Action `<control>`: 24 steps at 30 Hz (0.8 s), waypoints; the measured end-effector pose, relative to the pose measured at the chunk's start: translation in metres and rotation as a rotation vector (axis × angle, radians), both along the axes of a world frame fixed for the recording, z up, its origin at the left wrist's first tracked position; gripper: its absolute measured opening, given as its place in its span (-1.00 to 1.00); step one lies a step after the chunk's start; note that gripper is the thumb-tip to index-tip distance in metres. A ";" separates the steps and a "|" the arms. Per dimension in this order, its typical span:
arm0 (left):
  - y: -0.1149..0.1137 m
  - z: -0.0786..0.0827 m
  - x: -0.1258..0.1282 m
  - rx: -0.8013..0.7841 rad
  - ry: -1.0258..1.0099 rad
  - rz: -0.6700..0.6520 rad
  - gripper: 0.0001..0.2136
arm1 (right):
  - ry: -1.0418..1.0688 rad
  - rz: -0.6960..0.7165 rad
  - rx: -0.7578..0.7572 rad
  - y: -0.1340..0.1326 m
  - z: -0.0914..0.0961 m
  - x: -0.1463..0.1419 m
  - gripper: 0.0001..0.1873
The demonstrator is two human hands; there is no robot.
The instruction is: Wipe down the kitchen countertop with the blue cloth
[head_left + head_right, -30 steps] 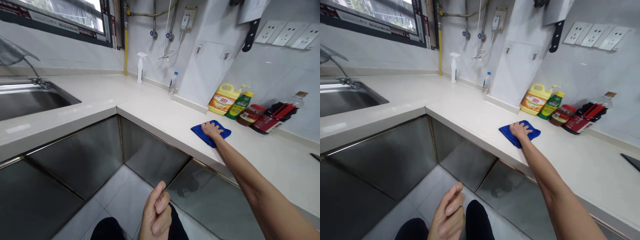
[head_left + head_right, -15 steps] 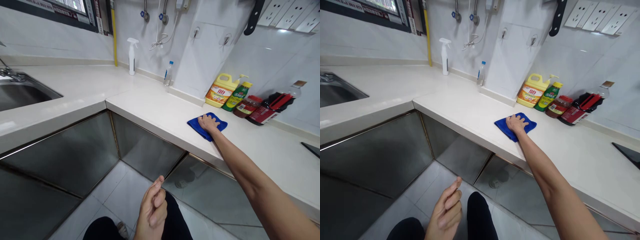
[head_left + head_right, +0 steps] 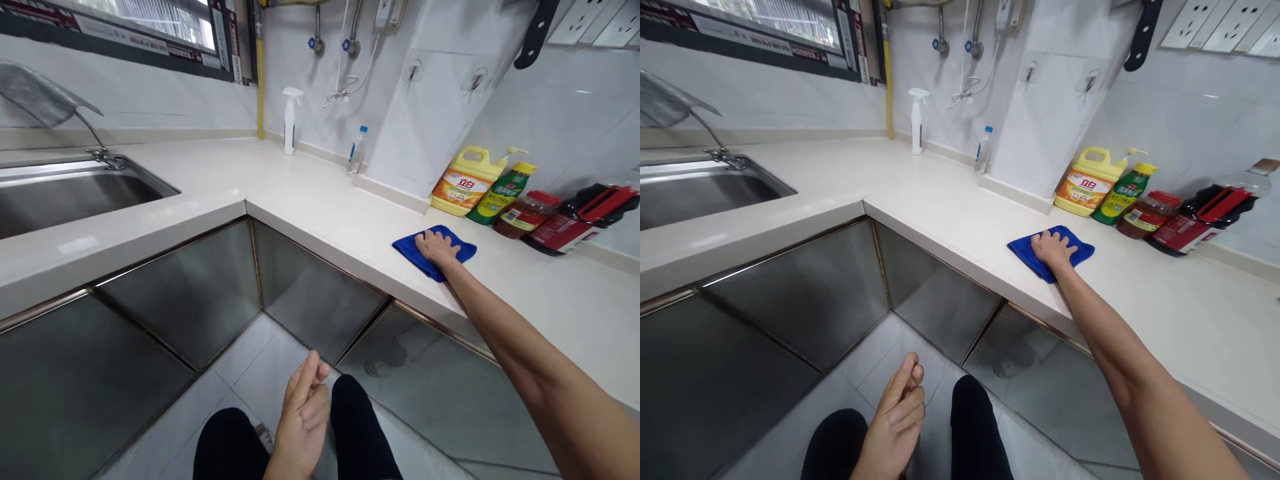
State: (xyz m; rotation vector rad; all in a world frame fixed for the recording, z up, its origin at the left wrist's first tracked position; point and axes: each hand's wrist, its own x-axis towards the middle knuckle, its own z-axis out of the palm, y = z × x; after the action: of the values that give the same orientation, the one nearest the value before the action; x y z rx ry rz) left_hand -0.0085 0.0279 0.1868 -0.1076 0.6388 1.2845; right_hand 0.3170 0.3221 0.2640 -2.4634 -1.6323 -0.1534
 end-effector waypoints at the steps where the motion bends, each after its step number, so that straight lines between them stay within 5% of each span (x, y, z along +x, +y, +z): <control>1: -0.001 -0.002 -0.001 0.003 -0.011 0.000 -0.67 | -0.004 0.013 -0.005 -0.004 0.001 -0.001 -0.38; 10: -0.001 -0.006 0.005 0.007 -0.063 -0.027 -0.67 | -0.035 0.179 -0.065 -0.057 0.003 -0.009 -0.34; 17: 0.000 -0.008 0.004 0.033 -0.094 -0.046 -0.53 | -0.057 0.355 -0.085 -0.096 -0.010 0.043 -0.36; 24: -0.001 -0.011 -0.005 0.035 -0.129 -0.021 -0.54 | -0.044 0.382 0.011 -0.097 -0.013 0.069 -0.38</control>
State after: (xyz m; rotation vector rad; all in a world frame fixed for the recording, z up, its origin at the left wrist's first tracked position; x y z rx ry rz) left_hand -0.0140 0.0267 0.1758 -0.1533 0.5060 1.2567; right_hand 0.3864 0.2252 0.2508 -2.1024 -2.0748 -0.1621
